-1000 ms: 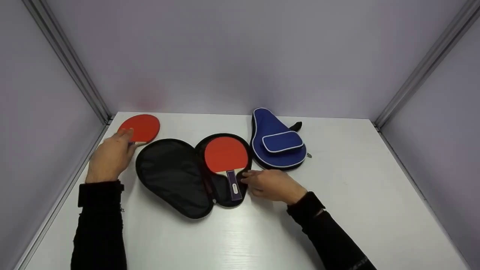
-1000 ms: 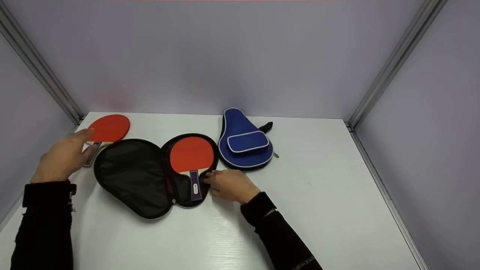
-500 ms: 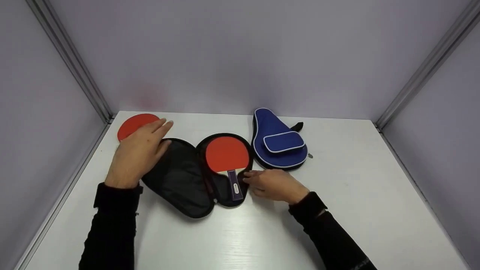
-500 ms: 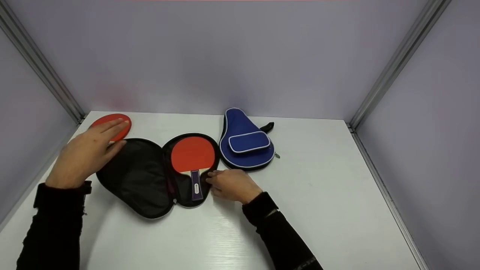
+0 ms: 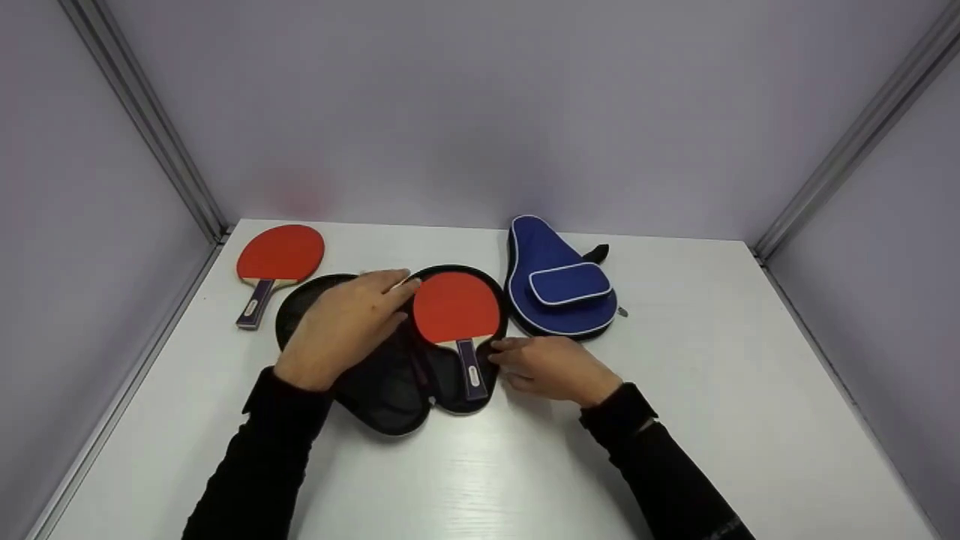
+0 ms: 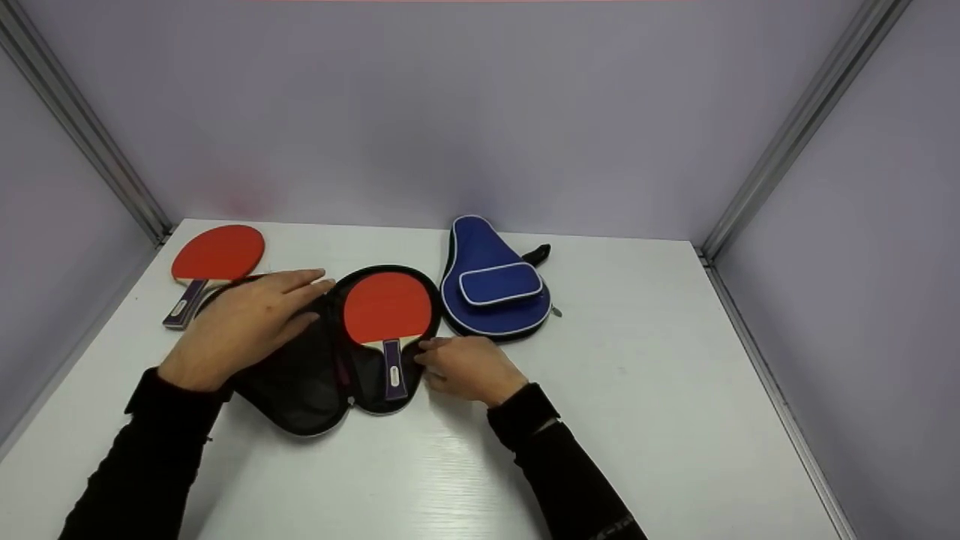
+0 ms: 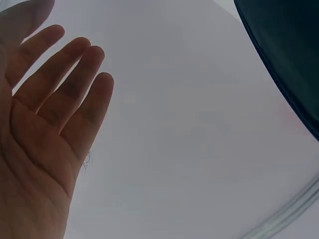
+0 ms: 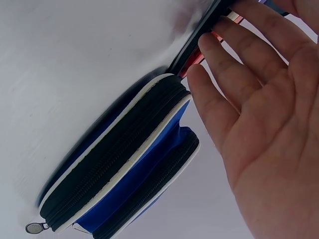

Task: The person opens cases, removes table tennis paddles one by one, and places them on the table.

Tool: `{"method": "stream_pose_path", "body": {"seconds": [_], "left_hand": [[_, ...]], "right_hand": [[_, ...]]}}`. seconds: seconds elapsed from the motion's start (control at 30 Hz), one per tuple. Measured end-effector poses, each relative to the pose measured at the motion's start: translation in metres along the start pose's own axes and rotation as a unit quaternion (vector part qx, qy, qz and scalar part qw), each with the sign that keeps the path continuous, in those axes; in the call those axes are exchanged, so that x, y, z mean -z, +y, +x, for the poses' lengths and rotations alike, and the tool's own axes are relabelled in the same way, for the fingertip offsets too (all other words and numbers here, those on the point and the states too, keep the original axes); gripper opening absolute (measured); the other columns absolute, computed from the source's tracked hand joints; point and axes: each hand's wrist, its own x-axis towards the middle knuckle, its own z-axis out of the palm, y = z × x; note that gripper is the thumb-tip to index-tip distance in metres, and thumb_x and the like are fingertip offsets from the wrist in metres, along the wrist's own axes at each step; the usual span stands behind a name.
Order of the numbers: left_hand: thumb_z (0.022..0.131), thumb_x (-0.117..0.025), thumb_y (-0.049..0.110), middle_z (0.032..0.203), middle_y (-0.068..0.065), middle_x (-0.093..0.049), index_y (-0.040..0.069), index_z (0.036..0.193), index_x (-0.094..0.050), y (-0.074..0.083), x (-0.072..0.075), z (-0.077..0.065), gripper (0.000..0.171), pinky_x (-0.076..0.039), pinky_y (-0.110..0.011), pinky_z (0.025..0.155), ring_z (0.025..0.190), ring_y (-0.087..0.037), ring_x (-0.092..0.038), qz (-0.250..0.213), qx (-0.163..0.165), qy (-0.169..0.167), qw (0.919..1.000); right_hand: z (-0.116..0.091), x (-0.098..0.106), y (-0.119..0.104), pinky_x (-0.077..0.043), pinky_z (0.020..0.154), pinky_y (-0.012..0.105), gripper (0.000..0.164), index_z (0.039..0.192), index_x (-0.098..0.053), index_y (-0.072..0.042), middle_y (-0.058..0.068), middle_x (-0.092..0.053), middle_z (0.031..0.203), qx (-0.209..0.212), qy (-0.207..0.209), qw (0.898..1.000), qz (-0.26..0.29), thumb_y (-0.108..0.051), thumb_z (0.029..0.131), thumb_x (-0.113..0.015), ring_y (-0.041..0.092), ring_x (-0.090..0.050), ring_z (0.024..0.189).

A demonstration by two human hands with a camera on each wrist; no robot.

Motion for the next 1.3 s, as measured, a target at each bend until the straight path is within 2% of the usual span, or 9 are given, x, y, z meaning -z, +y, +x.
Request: {"method": "stream_pose_path", "body": {"seconds": [0.23,0.47,0.67,0.8,0.93,1.07,1.3], "left_hand": [[0.103,-0.092,0.016,0.148,-0.012,-0.083,0.013,0.149,-0.080,0.028,-0.020,0.006,0.048,-0.071,-0.043,0.108,0.133,-0.029,-0.083,0.024,-0.061,-0.003,0.9979],[0.098,-0.098,0.023,0.144,-0.007,-0.085,0.017,0.140,-0.081,0.053,-0.033,0.008,0.046,-0.071,-0.040,0.108,0.129,-0.024,-0.084,0.029,-0.119,-0.037,0.9918],[0.097,-0.098,0.026,0.122,0.002,-0.087,0.020,0.125,-0.087,0.072,-0.048,0.010,0.031,-0.071,-0.030,0.092,0.109,-0.014,-0.084,0.040,-0.168,-0.044,0.9840],[0.099,-0.095,0.030,0.120,0.007,-0.088,0.025,0.123,-0.089,0.082,-0.056,0.010,0.026,-0.070,-0.026,0.092,0.113,-0.010,-0.082,0.077,-0.197,-0.052,0.9761],[0.102,-0.092,0.024,0.122,0.011,-0.089,0.029,0.123,-0.090,0.088,-0.062,0.009,0.022,-0.069,-0.025,0.094,0.117,-0.007,-0.082,0.111,-0.213,-0.048,0.9695],[0.102,-0.091,0.016,0.117,0.014,-0.089,0.031,0.118,-0.091,0.091,-0.068,0.007,0.021,-0.068,-0.024,0.089,0.111,-0.006,-0.081,0.122,-0.220,-0.036,0.9672],[0.101,-0.090,0.015,0.105,0.012,-0.086,0.028,0.109,-0.088,0.094,-0.077,0.008,0.016,-0.067,-0.026,0.081,0.103,-0.006,-0.079,0.151,-0.226,-0.043,0.9615]], "right_hand": [[0.000,0.000,0.001,-0.071,0.108,0.043,0.039,0.143,-0.085,-0.009,0.008,-0.080,0.155,0.004,-0.006,1.000,0.000,-0.015,0.106,-0.076,0.024,-0.081,0.140],[0.001,0.000,0.002,-0.071,0.107,0.043,0.039,0.143,-0.085,-0.011,0.007,-0.081,0.155,0.002,-0.001,1.000,0.000,-0.016,0.106,-0.075,0.024,-0.081,0.139],[0.000,-0.002,0.002,-0.072,0.107,0.045,0.040,0.144,-0.085,-0.011,0.007,-0.081,0.155,0.002,0.007,1.000,0.005,-0.014,0.105,-0.074,0.025,-0.082,0.137],[0.001,-0.002,0.002,-0.072,0.106,0.045,0.040,0.144,-0.085,-0.011,0.006,-0.081,0.155,-0.002,0.009,1.000,0.010,-0.015,0.106,-0.073,0.024,-0.083,0.136],[0.000,-0.001,0.002,-0.072,0.104,0.044,0.038,0.143,-0.085,-0.011,0.005,-0.082,0.153,0.000,0.009,1.000,0.008,-0.015,0.107,-0.073,0.023,-0.084,0.134],[0.000,-0.001,0.003,-0.073,0.103,0.044,0.039,0.144,-0.084,-0.010,0.006,-0.081,0.154,0.000,0.002,1.000,0.010,-0.015,0.106,-0.074,0.024,-0.084,0.132],[0.000,0.001,0.003,-0.072,0.106,0.044,0.040,0.145,-0.084,-0.010,0.006,-0.081,0.155,-0.003,-0.002,1.000,0.016,-0.016,0.106,-0.073,0.024,-0.083,0.135]]}}
